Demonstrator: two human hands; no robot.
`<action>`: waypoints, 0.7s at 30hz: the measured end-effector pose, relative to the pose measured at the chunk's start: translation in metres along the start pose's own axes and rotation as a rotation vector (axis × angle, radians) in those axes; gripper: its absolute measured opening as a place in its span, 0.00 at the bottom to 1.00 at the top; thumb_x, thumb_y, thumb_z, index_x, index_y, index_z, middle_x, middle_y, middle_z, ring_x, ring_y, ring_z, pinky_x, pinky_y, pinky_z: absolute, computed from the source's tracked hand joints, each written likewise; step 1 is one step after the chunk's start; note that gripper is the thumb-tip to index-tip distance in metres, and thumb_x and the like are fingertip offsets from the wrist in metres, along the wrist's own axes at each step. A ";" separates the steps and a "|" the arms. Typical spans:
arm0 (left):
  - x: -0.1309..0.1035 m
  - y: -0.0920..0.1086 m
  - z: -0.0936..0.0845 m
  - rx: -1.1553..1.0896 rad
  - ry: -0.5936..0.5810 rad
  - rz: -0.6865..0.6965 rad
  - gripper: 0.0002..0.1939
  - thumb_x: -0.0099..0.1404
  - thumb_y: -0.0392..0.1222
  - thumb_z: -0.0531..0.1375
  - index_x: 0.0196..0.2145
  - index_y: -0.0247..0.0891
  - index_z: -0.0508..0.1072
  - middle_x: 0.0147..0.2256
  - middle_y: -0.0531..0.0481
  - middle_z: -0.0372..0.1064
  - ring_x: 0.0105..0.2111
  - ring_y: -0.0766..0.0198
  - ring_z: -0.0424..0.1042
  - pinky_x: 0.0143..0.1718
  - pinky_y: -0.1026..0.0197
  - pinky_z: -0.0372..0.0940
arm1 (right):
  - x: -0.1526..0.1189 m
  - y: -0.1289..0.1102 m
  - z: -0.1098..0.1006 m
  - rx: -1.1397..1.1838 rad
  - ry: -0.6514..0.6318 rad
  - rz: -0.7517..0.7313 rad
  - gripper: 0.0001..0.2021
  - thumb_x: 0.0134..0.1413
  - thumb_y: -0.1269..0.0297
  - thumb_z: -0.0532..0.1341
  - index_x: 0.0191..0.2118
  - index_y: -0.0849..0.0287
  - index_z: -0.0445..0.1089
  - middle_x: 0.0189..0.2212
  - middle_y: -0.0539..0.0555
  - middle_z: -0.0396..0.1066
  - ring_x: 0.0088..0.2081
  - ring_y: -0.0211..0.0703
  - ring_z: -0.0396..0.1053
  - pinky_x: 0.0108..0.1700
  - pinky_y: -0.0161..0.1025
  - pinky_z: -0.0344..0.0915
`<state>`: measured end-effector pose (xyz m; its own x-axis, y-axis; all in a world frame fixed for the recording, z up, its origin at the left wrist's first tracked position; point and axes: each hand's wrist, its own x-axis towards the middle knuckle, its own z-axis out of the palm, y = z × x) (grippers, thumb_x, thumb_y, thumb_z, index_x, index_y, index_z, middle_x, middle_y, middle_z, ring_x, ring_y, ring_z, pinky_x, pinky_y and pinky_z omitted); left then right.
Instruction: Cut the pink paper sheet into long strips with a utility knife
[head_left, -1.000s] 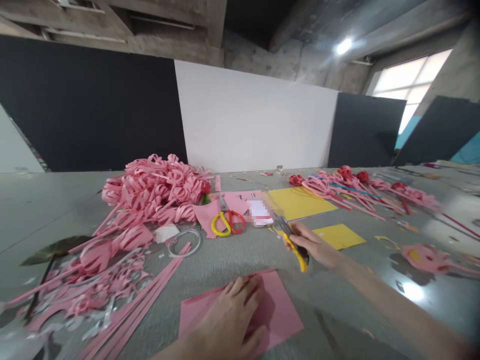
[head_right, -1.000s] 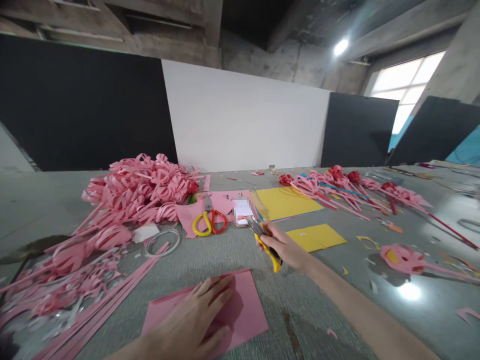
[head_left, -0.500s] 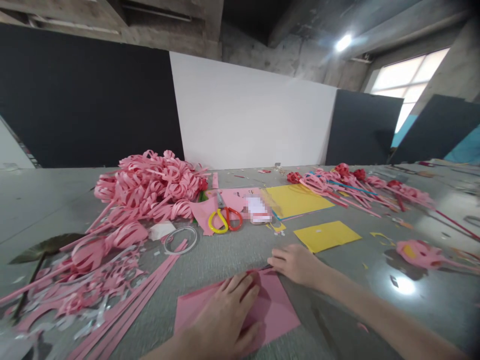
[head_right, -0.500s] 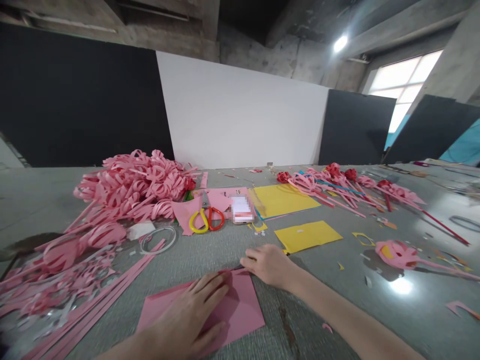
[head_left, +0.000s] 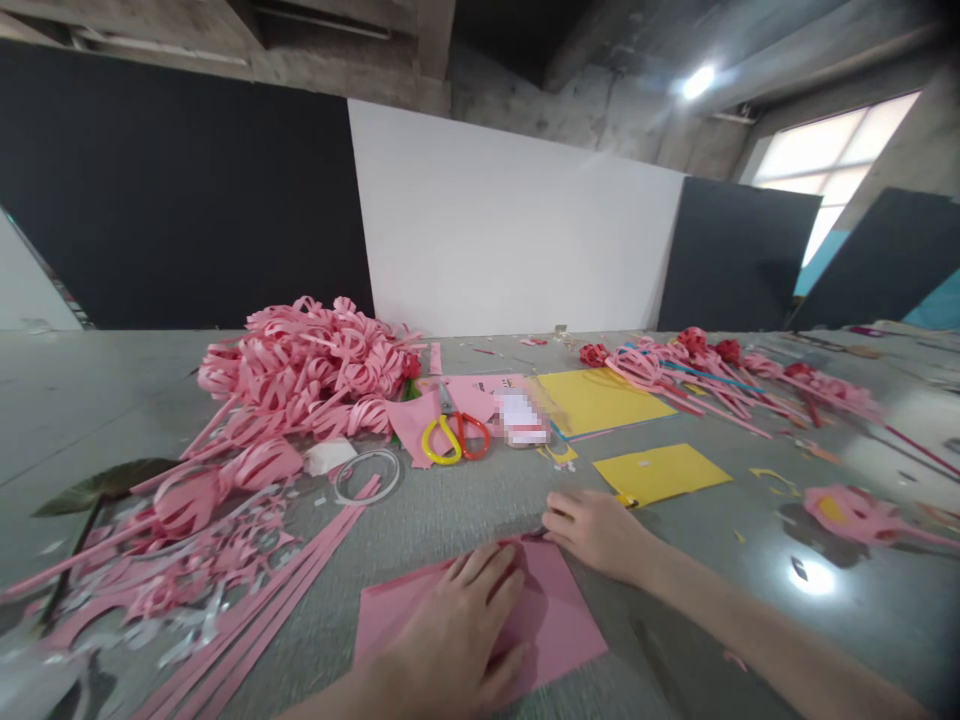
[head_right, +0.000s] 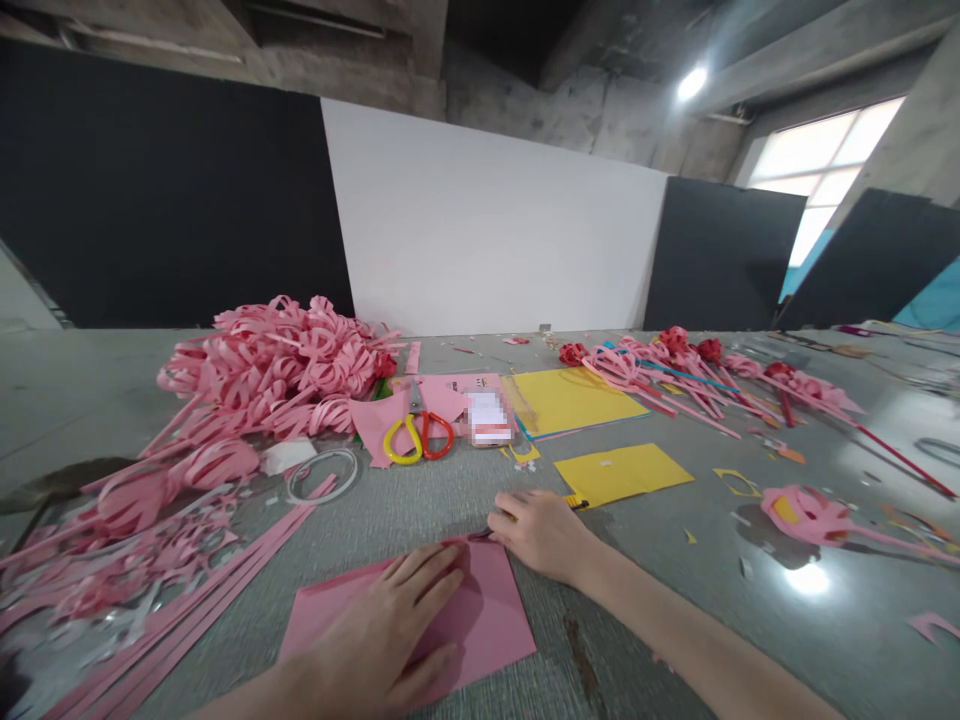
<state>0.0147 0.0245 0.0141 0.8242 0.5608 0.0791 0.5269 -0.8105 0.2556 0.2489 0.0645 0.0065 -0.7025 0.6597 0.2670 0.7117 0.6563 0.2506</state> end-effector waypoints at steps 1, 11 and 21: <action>0.000 0.000 0.000 0.005 0.000 0.001 0.27 0.62 0.48 0.49 0.57 0.35 0.50 0.58 0.43 0.45 0.56 0.52 0.45 0.54 0.50 0.47 | 0.000 0.000 0.001 -0.003 0.000 -0.005 0.08 0.57 0.65 0.50 0.29 0.58 0.62 0.29 0.50 0.62 0.30 0.37 0.60 0.30 0.35 0.52; 0.001 0.000 0.001 -0.005 0.016 0.001 0.28 0.61 0.47 0.50 0.56 0.36 0.51 0.57 0.43 0.47 0.56 0.52 0.47 0.54 0.50 0.48 | 0.003 -0.002 0.004 -0.044 -0.017 0.024 0.11 0.58 0.61 0.48 0.29 0.58 0.62 0.33 0.51 0.62 0.24 0.34 0.58 0.25 0.34 0.47; -0.002 0.001 0.002 -0.051 0.054 0.012 0.27 0.61 0.46 0.50 0.57 0.37 0.50 0.58 0.44 0.46 0.56 0.53 0.45 0.54 0.49 0.48 | 0.003 -0.001 0.002 -0.056 -0.045 0.057 0.11 0.56 0.62 0.50 0.29 0.59 0.64 0.37 0.53 0.61 0.21 0.31 0.57 0.23 0.33 0.42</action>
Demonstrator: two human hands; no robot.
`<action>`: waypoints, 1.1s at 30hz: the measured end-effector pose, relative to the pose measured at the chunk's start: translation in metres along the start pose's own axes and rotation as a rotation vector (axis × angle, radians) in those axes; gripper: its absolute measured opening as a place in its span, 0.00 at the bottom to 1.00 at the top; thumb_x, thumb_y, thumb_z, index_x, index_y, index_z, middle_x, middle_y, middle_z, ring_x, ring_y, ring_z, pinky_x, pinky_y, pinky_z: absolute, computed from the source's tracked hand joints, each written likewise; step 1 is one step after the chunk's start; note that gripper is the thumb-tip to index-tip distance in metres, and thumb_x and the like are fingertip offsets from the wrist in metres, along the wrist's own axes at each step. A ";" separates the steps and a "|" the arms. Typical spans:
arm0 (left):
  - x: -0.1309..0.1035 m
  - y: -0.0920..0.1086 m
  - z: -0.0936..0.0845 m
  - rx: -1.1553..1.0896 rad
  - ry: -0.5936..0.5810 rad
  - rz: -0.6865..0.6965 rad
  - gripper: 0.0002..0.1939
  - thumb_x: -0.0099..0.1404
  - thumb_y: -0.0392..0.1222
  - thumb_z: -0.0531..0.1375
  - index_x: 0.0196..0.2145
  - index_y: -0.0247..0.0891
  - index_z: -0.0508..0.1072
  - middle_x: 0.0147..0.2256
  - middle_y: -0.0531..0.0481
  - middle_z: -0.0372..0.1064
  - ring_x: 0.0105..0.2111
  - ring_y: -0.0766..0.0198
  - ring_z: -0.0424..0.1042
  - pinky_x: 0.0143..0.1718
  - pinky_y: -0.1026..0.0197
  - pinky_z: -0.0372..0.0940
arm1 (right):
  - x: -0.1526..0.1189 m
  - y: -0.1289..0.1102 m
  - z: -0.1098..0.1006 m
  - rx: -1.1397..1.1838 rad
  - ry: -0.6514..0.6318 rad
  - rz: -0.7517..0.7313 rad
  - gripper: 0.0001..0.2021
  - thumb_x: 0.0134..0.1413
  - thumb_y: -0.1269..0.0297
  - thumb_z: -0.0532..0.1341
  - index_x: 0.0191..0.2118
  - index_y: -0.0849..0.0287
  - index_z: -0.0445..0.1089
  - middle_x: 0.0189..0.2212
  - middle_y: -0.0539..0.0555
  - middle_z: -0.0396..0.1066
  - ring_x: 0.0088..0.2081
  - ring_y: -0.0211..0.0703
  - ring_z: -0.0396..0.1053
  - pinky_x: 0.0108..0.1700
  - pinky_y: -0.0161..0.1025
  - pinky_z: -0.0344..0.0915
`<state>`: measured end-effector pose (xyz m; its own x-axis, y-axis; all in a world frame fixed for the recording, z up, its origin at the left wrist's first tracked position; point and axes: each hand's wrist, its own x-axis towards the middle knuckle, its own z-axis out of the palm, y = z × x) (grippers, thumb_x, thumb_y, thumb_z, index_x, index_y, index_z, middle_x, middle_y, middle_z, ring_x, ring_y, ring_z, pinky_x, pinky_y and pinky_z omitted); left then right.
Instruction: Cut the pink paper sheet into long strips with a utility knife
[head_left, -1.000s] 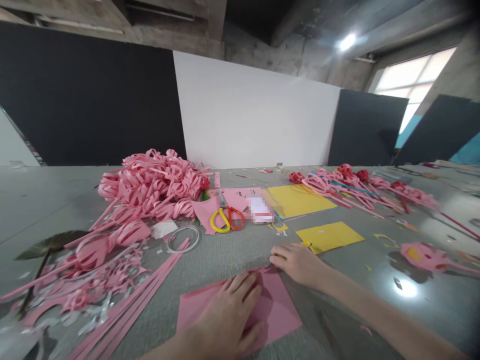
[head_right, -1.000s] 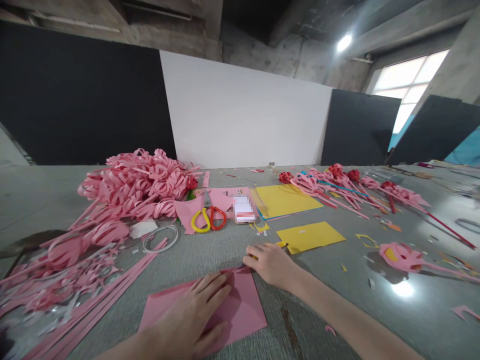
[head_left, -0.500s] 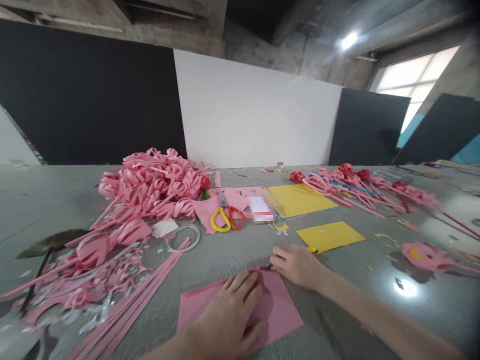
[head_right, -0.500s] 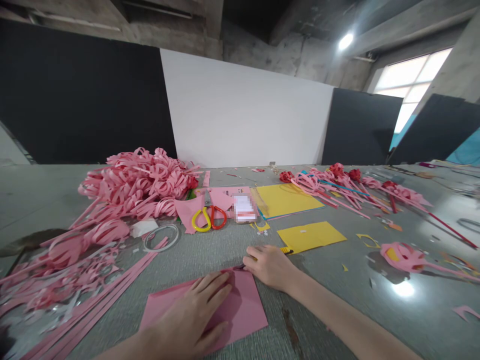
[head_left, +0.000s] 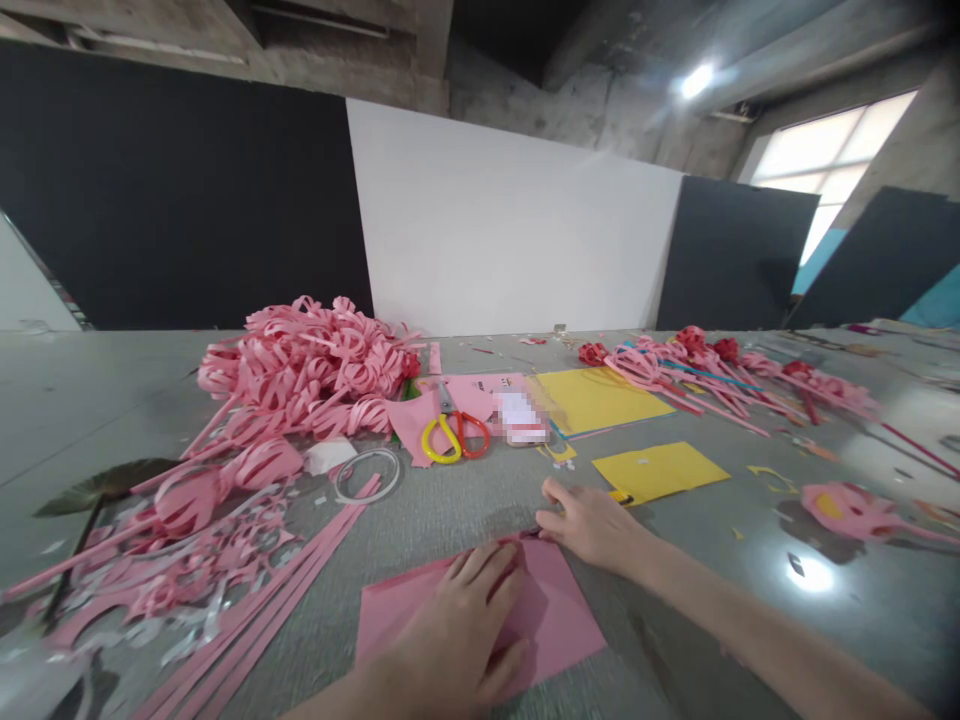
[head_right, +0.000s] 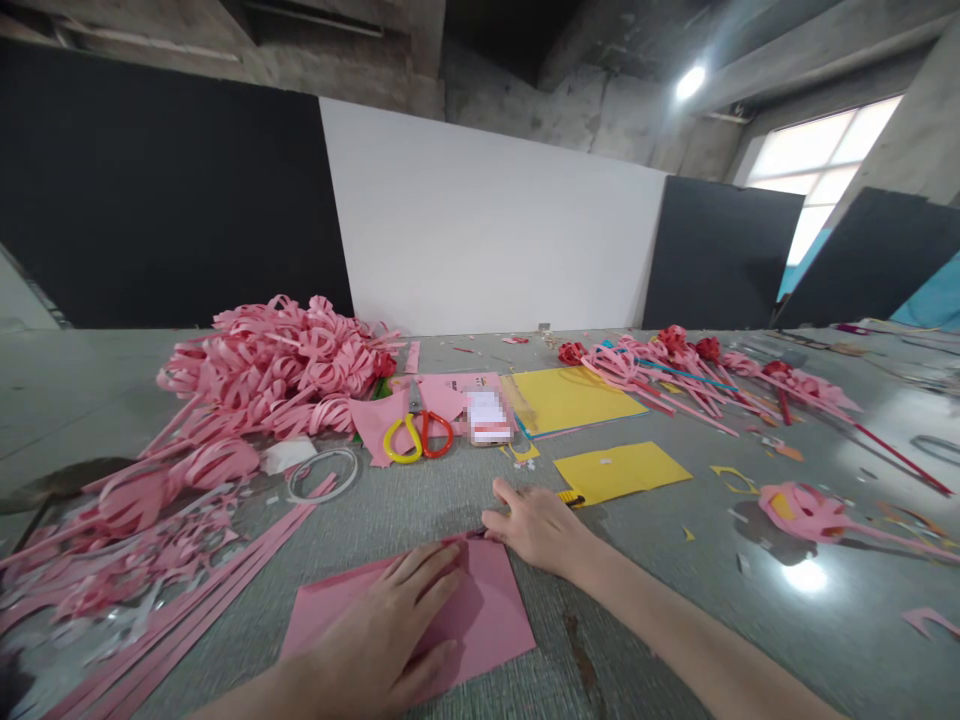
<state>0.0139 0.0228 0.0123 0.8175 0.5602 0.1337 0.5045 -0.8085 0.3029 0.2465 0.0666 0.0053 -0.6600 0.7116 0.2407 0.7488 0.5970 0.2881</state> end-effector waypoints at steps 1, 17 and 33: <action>0.000 0.000 0.000 -0.006 0.001 -0.002 0.27 0.61 0.46 0.50 0.57 0.38 0.49 0.58 0.44 0.46 0.56 0.53 0.45 0.54 0.49 0.48 | 0.000 0.001 0.000 0.005 0.004 -0.002 0.10 0.56 0.62 0.50 0.29 0.59 0.64 0.37 0.53 0.61 0.21 0.31 0.57 0.22 0.33 0.42; 0.000 0.001 -0.001 -0.034 0.012 -0.011 0.26 0.61 0.45 0.51 0.56 0.39 0.51 0.57 0.45 0.47 0.56 0.55 0.46 0.55 0.51 0.48 | -0.004 0.008 -0.001 0.005 -0.021 0.004 0.07 0.54 0.61 0.52 0.30 0.58 0.63 0.37 0.52 0.61 0.22 0.31 0.57 0.22 0.33 0.41; 0.001 0.001 -0.003 -0.013 -0.015 -0.015 0.26 0.62 0.46 0.50 0.56 0.38 0.50 0.57 0.45 0.48 0.56 0.55 0.46 0.55 0.51 0.47 | -0.009 0.012 -0.001 -0.004 -0.009 0.007 0.08 0.55 0.61 0.52 0.30 0.58 0.63 0.37 0.52 0.61 0.21 0.30 0.55 0.23 0.33 0.41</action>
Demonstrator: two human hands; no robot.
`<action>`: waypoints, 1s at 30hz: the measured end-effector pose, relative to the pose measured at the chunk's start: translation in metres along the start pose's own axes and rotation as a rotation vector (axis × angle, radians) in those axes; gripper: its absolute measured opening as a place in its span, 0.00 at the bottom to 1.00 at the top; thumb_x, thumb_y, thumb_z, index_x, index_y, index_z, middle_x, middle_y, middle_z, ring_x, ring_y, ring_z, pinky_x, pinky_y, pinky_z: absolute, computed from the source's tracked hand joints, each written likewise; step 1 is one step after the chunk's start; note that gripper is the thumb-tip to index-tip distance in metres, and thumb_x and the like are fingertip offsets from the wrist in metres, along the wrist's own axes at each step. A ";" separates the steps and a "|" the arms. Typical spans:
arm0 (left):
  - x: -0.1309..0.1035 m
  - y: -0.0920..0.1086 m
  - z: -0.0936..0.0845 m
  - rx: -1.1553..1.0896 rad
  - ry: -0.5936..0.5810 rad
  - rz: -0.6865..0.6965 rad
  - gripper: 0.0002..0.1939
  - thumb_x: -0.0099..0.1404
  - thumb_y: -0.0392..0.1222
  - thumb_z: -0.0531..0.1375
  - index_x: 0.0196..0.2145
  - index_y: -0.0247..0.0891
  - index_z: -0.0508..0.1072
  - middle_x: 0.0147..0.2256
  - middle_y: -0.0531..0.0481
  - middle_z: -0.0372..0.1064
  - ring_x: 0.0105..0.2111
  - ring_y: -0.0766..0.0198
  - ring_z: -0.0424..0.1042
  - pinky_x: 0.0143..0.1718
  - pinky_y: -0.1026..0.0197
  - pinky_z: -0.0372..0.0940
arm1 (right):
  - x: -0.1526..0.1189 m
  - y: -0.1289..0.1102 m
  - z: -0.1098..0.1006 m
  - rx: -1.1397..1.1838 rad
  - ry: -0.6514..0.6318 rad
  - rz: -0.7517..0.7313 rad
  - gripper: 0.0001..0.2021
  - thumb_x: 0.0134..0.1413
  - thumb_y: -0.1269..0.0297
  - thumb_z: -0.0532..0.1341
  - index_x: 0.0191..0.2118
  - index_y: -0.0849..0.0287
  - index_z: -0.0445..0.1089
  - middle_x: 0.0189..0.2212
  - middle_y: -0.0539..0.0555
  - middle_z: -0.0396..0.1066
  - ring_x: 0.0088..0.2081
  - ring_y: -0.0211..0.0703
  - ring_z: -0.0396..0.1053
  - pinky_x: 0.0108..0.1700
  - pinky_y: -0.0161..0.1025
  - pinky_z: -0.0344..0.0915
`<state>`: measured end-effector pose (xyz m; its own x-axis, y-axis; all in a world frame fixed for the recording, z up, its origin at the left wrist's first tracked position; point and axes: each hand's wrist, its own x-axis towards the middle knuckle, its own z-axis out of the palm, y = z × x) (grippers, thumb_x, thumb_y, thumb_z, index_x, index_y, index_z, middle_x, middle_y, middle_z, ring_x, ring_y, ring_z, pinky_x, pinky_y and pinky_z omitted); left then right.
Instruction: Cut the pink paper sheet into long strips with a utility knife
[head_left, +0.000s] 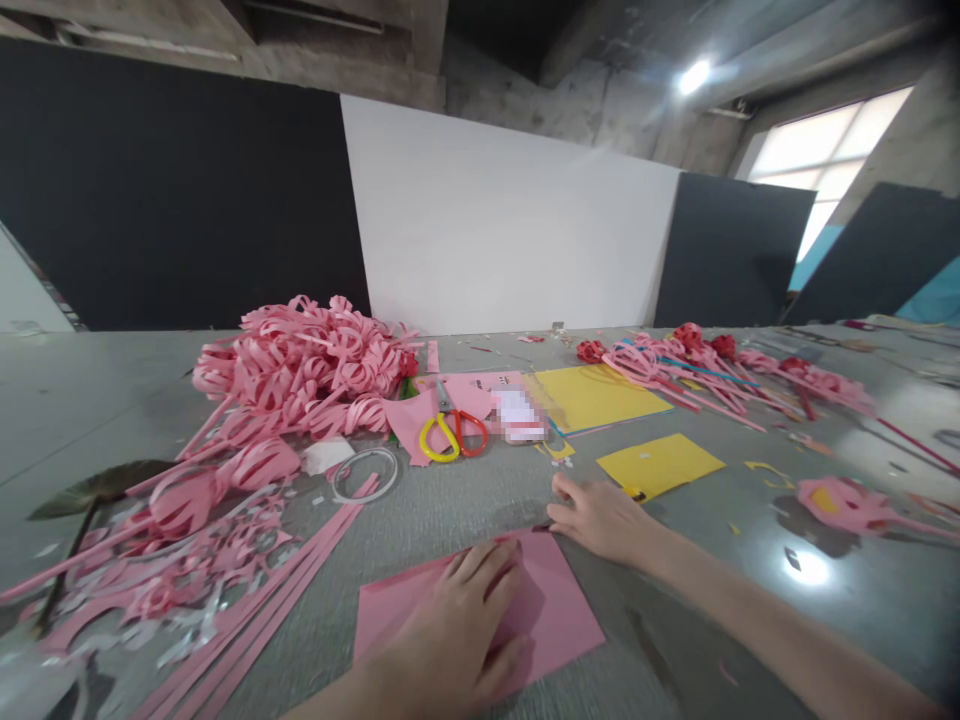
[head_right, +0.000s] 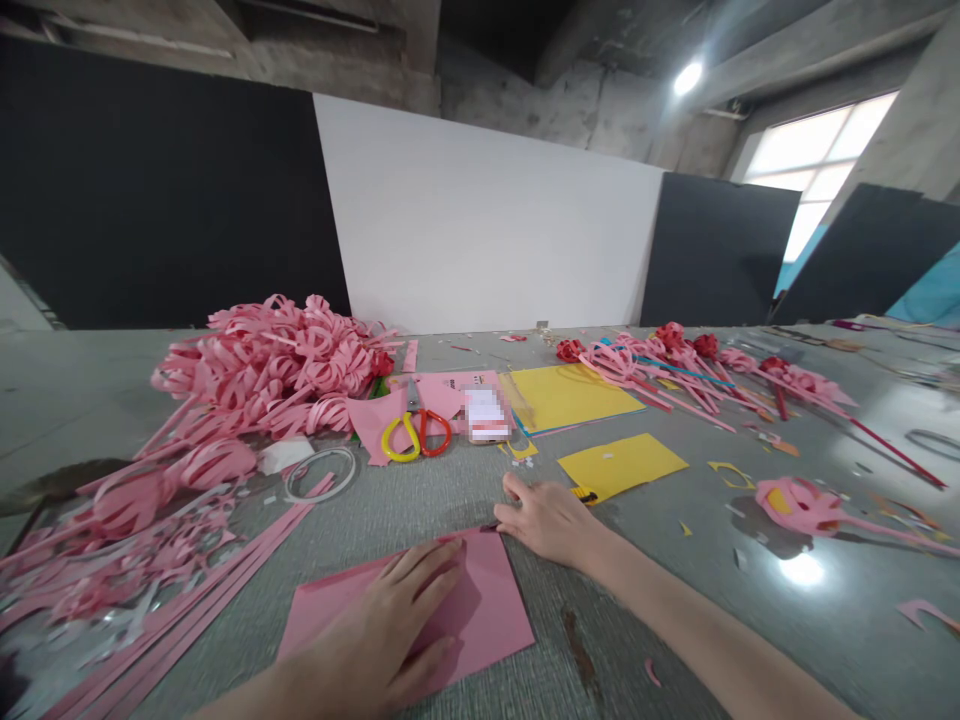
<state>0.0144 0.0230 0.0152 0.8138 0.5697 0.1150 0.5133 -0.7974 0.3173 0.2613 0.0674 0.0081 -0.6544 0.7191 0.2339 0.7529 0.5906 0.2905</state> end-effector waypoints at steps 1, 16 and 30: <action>0.000 0.000 0.000 0.003 -0.002 -0.002 0.26 0.62 0.46 0.49 0.56 0.38 0.50 0.57 0.45 0.48 0.55 0.55 0.46 0.55 0.51 0.47 | 0.000 0.000 0.000 0.003 0.001 0.000 0.08 0.55 0.61 0.52 0.30 0.58 0.63 0.37 0.52 0.61 0.21 0.30 0.55 0.23 0.33 0.41; -0.001 0.000 0.000 -0.004 0.009 -0.002 0.26 0.62 0.46 0.50 0.56 0.37 0.51 0.57 0.45 0.49 0.55 0.55 0.47 0.55 0.52 0.48 | -0.004 0.005 -0.002 -0.009 0.004 -0.003 0.08 0.54 0.60 0.53 0.31 0.57 0.64 0.36 0.51 0.60 0.22 0.31 0.58 0.24 0.33 0.46; -0.001 -0.001 0.001 0.006 0.020 0.006 0.26 0.62 0.46 0.50 0.56 0.38 0.52 0.57 0.45 0.48 0.55 0.54 0.47 0.55 0.52 0.48 | -0.009 0.013 -0.002 -0.025 -0.024 -0.025 0.10 0.55 0.60 0.51 0.29 0.58 0.64 0.37 0.52 0.60 0.21 0.30 0.57 0.23 0.32 0.47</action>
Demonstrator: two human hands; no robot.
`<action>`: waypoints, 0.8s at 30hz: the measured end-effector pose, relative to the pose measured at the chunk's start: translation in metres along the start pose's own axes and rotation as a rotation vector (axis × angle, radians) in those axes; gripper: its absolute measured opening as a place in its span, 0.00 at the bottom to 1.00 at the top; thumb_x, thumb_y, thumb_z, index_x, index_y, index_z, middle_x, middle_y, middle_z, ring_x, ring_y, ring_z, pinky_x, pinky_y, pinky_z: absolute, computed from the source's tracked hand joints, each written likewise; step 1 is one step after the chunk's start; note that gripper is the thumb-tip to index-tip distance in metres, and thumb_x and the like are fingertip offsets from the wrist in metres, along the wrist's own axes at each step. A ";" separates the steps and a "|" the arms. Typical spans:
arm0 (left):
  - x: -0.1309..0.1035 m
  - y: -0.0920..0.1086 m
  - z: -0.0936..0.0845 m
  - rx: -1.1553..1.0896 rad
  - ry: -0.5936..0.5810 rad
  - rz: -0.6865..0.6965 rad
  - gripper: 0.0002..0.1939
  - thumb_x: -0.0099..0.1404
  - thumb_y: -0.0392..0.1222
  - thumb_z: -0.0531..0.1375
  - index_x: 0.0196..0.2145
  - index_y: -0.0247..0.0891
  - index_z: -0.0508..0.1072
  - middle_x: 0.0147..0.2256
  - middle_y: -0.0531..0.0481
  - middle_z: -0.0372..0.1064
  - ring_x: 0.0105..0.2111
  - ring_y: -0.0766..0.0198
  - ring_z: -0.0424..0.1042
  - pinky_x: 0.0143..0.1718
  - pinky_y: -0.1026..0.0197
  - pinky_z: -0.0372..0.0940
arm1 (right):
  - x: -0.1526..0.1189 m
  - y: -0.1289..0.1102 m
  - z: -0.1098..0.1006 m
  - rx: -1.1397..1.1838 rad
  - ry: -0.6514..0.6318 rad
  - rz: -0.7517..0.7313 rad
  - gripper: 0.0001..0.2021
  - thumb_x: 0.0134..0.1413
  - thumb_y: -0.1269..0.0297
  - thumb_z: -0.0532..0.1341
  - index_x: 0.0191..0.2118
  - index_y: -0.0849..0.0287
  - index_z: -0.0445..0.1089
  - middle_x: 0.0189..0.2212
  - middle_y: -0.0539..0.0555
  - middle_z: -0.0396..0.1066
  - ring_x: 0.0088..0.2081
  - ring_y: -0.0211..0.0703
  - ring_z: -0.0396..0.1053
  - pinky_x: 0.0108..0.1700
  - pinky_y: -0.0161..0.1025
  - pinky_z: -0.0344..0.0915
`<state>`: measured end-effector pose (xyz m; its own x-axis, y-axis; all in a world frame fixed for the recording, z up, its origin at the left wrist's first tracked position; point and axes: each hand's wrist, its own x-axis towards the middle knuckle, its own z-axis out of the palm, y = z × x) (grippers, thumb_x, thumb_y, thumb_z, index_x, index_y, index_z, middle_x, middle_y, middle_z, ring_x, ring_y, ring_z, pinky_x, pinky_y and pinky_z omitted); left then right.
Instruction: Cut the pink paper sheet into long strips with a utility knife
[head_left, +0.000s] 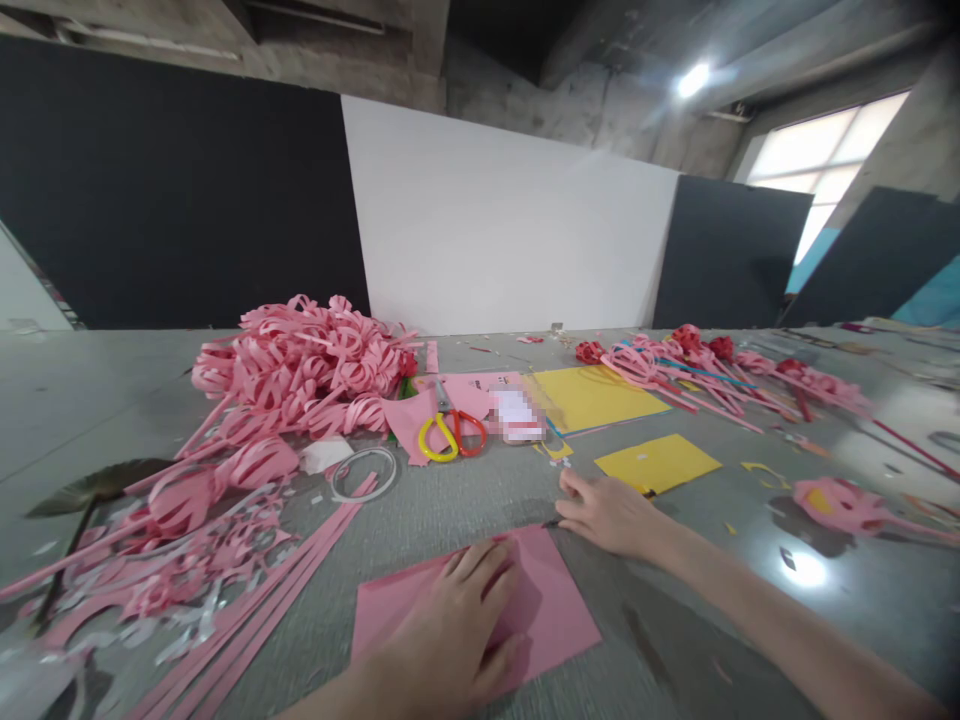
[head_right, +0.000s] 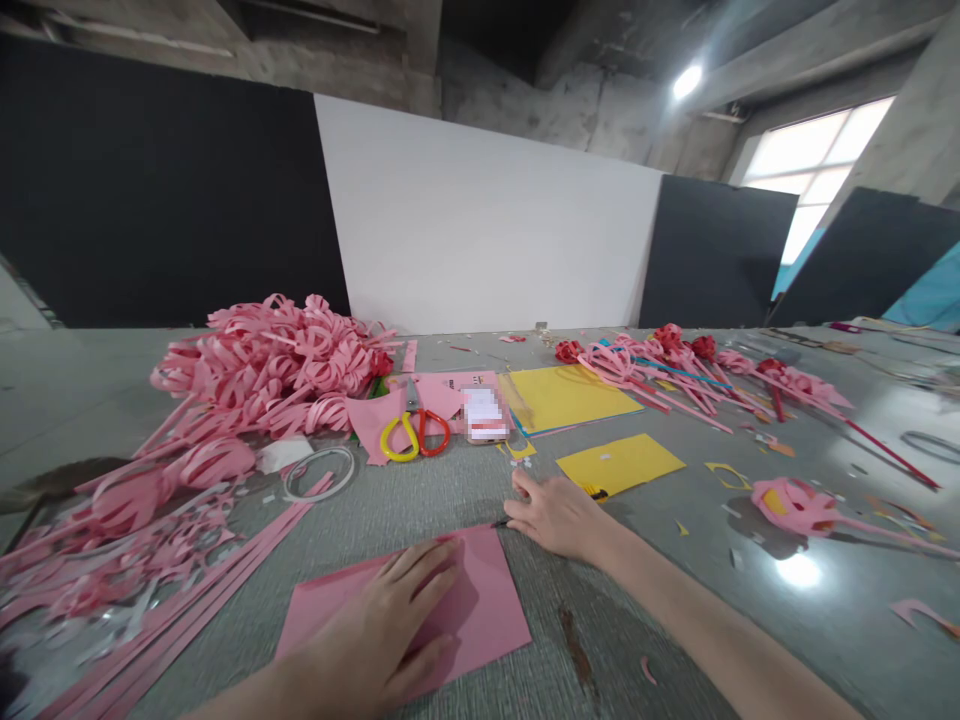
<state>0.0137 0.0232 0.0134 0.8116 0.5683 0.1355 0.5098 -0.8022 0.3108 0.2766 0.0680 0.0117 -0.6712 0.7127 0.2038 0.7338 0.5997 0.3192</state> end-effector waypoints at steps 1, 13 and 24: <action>0.000 0.000 0.000 0.000 0.004 0.002 0.26 0.62 0.46 0.50 0.56 0.38 0.52 0.57 0.45 0.48 0.55 0.54 0.47 0.55 0.51 0.48 | 0.000 0.000 -0.001 0.003 -0.003 0.001 0.10 0.55 0.60 0.51 0.29 0.58 0.64 0.37 0.52 0.60 0.21 0.30 0.57 0.23 0.32 0.47; 0.001 0.002 -0.004 0.026 -0.014 0.011 0.25 0.62 0.46 0.49 0.55 0.36 0.53 0.57 0.44 0.48 0.56 0.54 0.46 0.55 0.52 0.47 | 0.003 0.001 -0.009 0.018 -0.054 -0.007 0.10 0.56 0.60 0.50 0.30 0.58 0.64 0.39 0.52 0.61 0.21 0.30 0.57 0.23 0.33 0.46; 0.005 0.001 -0.005 0.060 0.079 -0.040 0.22 0.52 0.40 0.57 0.47 0.40 0.63 0.55 0.43 0.48 0.54 0.48 0.47 0.52 0.47 0.49 | 0.001 0.017 -0.019 0.177 -0.091 0.151 0.11 0.57 0.62 0.48 0.30 0.58 0.63 0.33 0.52 0.64 0.24 0.35 0.62 0.25 0.33 0.51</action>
<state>0.0164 0.0262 0.0190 0.7666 0.6107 0.1985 0.5593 -0.7869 0.2607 0.2864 0.0715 0.0348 -0.5462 0.8241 0.1503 0.8374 0.5327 0.1226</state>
